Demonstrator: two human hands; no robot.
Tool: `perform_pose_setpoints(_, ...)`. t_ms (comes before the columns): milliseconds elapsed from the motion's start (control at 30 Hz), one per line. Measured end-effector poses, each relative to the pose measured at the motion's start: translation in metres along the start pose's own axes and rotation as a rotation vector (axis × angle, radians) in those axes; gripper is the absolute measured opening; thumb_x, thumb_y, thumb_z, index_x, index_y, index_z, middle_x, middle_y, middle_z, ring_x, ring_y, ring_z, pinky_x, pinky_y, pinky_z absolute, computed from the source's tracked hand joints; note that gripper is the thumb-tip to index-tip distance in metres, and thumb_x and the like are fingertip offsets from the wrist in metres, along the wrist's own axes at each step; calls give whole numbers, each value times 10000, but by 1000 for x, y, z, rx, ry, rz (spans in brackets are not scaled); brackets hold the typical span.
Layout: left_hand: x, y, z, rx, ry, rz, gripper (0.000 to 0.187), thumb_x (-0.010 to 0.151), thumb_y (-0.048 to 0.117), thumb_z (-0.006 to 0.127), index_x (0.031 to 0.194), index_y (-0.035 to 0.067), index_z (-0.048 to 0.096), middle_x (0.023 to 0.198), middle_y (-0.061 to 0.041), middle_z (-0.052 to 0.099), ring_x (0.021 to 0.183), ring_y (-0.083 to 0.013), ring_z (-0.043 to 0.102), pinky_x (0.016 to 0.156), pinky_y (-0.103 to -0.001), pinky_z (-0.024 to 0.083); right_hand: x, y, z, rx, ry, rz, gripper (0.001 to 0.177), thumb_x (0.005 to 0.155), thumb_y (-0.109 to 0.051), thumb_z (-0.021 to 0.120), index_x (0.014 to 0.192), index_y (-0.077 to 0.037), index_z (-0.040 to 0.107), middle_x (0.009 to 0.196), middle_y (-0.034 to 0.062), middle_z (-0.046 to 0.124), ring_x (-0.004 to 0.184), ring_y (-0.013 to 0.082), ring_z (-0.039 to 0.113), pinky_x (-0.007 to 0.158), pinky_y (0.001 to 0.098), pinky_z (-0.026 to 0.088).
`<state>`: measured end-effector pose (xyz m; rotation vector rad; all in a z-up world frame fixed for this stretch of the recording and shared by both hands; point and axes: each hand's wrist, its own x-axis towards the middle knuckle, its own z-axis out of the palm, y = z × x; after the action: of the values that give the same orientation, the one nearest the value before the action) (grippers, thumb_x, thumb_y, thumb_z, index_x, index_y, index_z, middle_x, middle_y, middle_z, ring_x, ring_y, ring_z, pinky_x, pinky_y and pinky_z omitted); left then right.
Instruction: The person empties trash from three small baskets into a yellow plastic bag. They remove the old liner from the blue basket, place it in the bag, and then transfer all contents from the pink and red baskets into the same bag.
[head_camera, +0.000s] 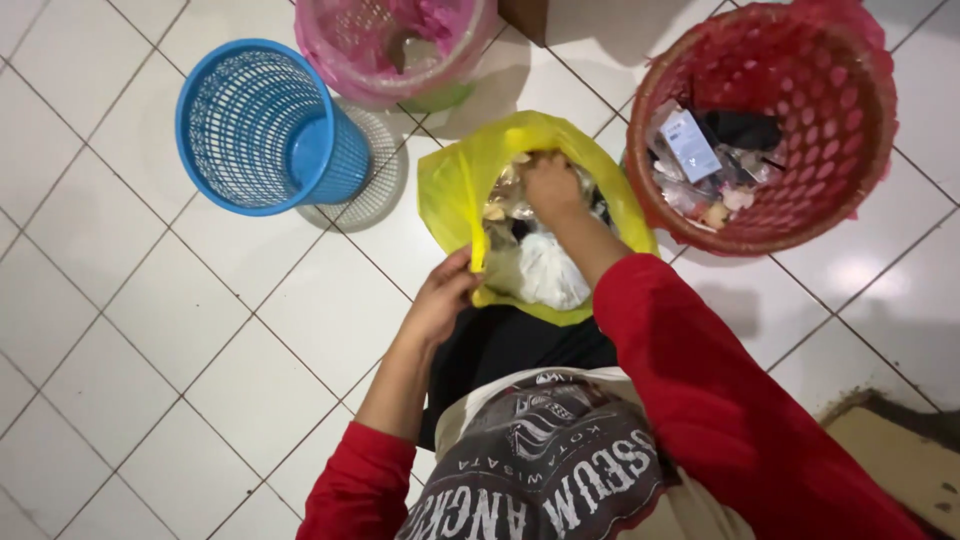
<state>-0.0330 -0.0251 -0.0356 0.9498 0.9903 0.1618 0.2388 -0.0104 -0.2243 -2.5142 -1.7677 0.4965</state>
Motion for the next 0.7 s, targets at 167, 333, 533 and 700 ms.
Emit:
perform_pose_setpoints(167, -4, -4, -14, -253, -46, 20, 419, 925, 46, 560, 1341, 35, 607, 1139, -51, 682, 1005, -170, 631, 883, -343, 514, -4, 19, -30, 402, -202, 154, 401, 813, -155, 701, 1211, -105, 708, 1192, 204, 701, 1113, 391, 681, 929, 492, 542)
perform_pose_setpoints(333, -2, -2, -16, -295, -32, 38, 408, 924, 31, 561, 1330, 48, 593, 1166, -48, 669, 1054, -187, 629, 938, -379, 511, -74, 18, -104, 506, -36, 50, 680, 823, -350, 803, 1370, -16, 575, 1337, 291, 595, 1258, 443, 572, 1071, 475, 474)
perform_pose_setpoints(533, 0, 9, -12, -241, -83, 87, 439, 923, 51, 532, 1358, 9, 572, 1210, -98, 672, 1114, -228, 639, 988, -402, 500, -137, 8, -168, 328, 342, -203, 698, 721, -375, 851, 1271, 0, 641, 1299, 333, 586, 1218, 491, 582, 963, 532, 488)
perform_pose_setpoints(700, 0, 15, -8, -225, -46, 99, 459, 918, 59, 524, 1372, -4, 560, 1233, -100, 662, 1117, -236, 625, 980, -410, 494, -127, 93, -175, 710, 274, 192, 311, 926, -271, 782, 1161, -78, 715, 1035, 148, 762, 891, 284, 751, 801, 396, 584)
